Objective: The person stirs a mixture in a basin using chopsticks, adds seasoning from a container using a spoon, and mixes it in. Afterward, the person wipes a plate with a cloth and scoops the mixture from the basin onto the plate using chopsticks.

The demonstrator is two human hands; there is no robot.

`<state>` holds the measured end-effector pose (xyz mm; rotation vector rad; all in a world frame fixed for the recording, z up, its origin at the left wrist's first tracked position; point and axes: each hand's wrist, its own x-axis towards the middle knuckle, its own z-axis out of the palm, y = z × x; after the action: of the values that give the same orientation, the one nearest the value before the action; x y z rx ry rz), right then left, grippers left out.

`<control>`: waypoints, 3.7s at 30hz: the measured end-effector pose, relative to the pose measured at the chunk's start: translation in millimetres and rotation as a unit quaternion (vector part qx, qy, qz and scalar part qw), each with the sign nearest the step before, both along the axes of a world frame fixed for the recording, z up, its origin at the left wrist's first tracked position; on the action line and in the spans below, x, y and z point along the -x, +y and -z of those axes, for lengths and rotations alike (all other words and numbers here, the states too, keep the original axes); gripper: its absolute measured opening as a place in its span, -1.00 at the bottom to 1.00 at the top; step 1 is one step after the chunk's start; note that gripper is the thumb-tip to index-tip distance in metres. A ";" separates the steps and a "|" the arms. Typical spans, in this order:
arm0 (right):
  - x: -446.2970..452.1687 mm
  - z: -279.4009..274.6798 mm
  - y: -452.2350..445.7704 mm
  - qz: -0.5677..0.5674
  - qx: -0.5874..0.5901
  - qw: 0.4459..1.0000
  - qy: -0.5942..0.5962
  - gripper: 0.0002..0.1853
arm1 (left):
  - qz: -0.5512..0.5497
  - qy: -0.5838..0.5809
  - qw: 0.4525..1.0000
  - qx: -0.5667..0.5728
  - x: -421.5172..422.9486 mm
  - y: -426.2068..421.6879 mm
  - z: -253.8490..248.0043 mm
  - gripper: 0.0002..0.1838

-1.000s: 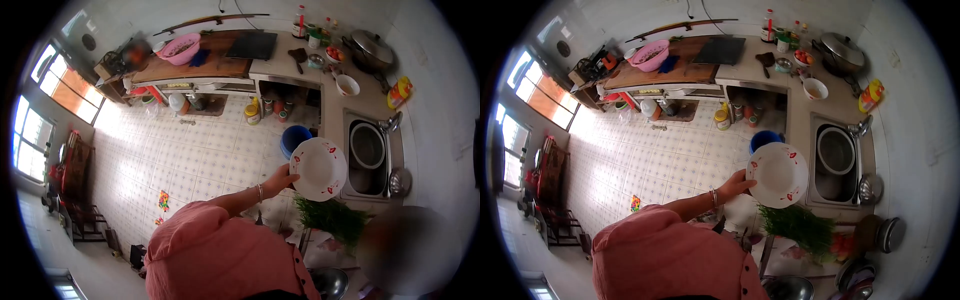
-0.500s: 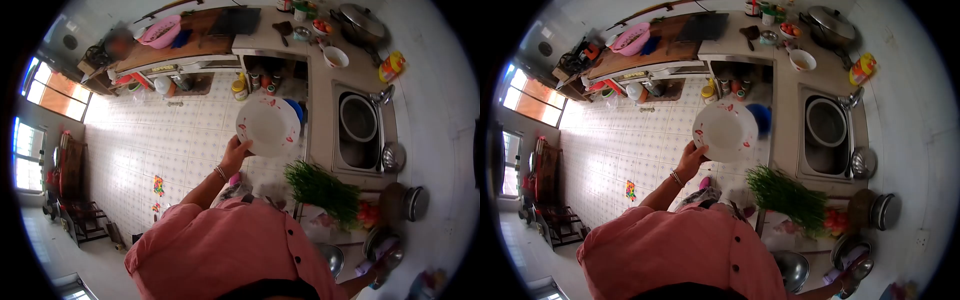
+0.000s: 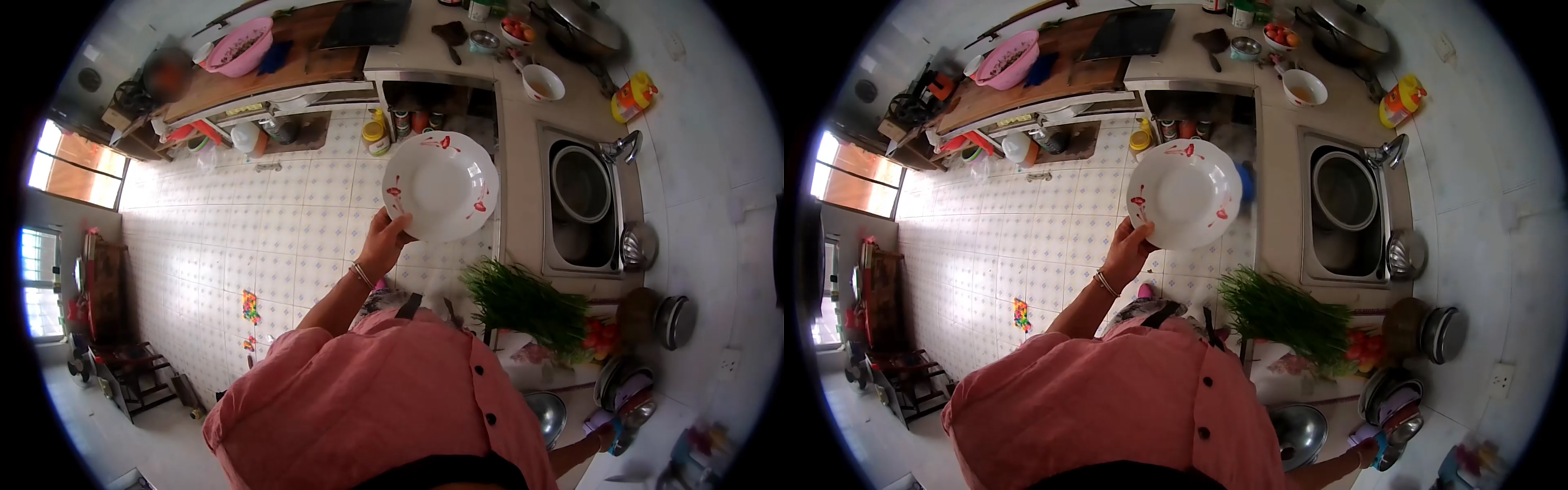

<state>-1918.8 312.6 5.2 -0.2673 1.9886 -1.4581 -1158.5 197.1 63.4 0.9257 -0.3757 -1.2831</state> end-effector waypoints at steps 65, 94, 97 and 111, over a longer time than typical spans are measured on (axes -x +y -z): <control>-1637.9 -5.6 -433.1 -0.687 -0.027 0.585 -0.430 -0.77 | -0.450 0.007 0.893 -0.022 -843.4 -17.1 -21.7 -0.54; -1544.5 -18.8 -554.1 -0.743 0.234 0.624 -0.064 -0.76 | -0.318 -0.084 0.943 -0.055 -848.6 -258.0 -14.0 -0.68; -1570.2 -9.3 -536.9 -0.691 0.348 0.633 -0.023 -0.81 | -0.295 -0.084 0.948 -0.081 -843.5 -273.8 -7.6 -0.71; -1557.1 8.4 -565.4 -0.787 0.369 0.486 0.085 -0.69 | -0.294 -0.112 0.946 -0.084 -855.0 -303.9 -7.5 -0.73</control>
<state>-361.7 -252.8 -3.2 -1.9734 0.2680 -0.6938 -303.5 -106.8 70.9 1.2210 -0.1436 -0.6691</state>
